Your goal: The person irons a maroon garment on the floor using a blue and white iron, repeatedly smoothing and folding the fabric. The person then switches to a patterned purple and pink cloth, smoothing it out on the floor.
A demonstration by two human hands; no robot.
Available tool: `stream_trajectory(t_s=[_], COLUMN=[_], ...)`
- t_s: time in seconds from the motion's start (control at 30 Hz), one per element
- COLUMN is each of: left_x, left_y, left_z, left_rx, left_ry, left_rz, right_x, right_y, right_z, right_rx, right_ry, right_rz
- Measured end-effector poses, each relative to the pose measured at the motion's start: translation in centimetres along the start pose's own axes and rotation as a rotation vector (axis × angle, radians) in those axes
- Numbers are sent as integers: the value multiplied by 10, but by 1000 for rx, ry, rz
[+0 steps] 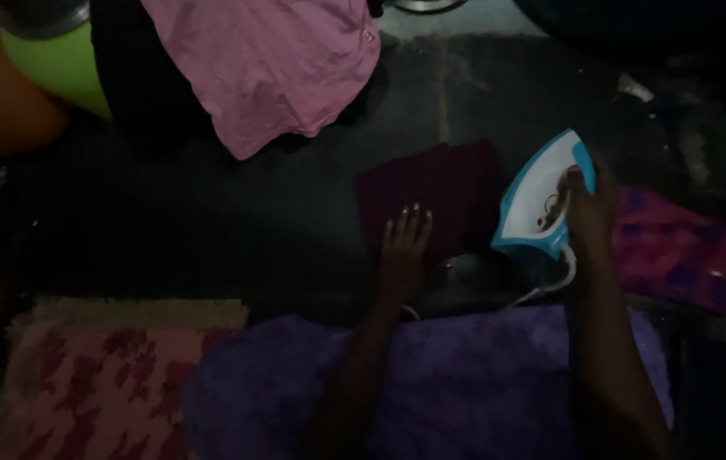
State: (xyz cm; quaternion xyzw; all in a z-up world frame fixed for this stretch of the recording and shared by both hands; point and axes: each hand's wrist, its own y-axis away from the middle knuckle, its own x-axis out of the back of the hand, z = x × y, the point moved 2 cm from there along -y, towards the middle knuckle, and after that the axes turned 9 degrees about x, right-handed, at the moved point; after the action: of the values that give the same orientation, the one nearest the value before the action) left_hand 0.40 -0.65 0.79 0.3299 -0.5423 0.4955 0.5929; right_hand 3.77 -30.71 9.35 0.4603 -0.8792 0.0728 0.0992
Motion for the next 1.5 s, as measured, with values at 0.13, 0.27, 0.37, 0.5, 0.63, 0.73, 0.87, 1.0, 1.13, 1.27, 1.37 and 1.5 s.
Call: stream_trajectory(t_s=[0.13,0.27,0.37,0.5,0.63,0.73,0.87,1.0,1.13,1.27,1.37,1.5], left_x=[-13,-22,-23,-10,17,34,59,111,171,173,121,35], left_y=[11,31,31,26,6,-3,-67,-161,-190,-138,-66,16], left_z=[3,13,28,48,57,48,51,49,65,52,30,0], left_rx=[87,75,134,162,72,13,-161,-210,-236,-141,-107,103], left_ry=[170,192,71,-149,-71,-114,-44,650,1023,1107,1082,1042], left_rz=[-14,125,89,-281,-404,-225,396,303,232,187,226,272], right_x=[50,80,100,116,130,129,122,114,116,115,110,109], right_y=[-2,14,23,43,68,77,51,33,40,40,27,16], right_z=[64,127,154,146,123,111,98,86,78,88,106,133], right_rx=[-222,-60,29,216,266,287,325,313,248,158,163,243], right_ry=[-527,-1124,-941,-725,-723,-788,-895,-1067,-1202,-929,-1286,-1250], right_rz=[-17,-335,-121,140,177,157,114,51,14,200,44,42])
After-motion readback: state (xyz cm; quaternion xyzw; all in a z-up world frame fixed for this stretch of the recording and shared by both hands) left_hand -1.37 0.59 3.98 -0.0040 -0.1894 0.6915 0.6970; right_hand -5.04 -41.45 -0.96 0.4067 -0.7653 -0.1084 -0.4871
